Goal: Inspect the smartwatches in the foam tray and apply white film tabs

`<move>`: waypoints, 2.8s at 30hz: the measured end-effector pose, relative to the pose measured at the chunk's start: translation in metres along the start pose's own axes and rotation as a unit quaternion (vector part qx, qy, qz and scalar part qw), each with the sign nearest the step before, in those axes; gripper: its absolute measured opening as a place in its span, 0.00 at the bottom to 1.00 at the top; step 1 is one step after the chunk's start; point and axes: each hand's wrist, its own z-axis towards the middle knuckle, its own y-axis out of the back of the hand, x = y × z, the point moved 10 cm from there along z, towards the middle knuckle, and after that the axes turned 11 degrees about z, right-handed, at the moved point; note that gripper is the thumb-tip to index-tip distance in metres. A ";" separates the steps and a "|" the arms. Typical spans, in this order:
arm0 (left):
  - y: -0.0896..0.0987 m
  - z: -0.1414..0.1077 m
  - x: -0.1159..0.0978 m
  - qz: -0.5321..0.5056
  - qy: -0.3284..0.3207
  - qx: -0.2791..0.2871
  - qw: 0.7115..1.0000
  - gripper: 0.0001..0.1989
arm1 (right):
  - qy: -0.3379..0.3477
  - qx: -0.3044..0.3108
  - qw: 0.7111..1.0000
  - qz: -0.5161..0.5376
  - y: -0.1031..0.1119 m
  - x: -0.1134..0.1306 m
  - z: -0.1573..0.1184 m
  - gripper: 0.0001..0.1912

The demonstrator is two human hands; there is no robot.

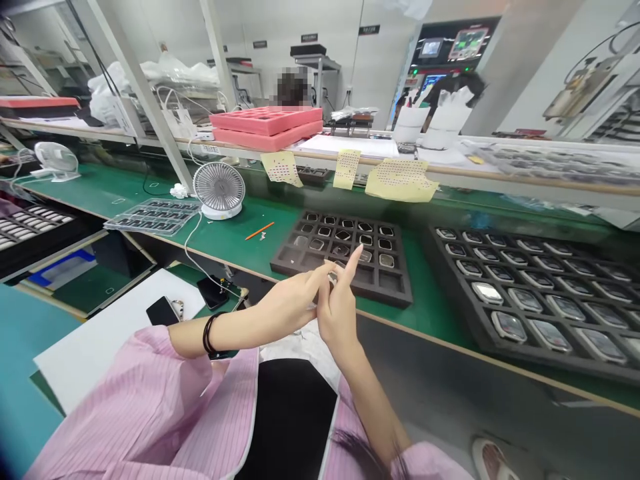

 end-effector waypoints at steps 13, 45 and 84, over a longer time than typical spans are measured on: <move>-0.001 -0.009 0.012 -0.042 -0.036 -0.043 0.998 0.18 | 0.104 0.035 0.981 -0.161 -0.013 0.019 -0.028 0.42; -0.042 0.090 0.100 -0.192 -0.134 0.026 0.972 0.29 | -0.340 0.131 0.833 0.417 -0.032 -0.107 0.090 0.53; -0.070 0.130 0.158 -0.241 -0.091 0.087 0.962 0.31 | -0.317 0.032 0.837 0.444 -0.003 -0.151 0.131 0.51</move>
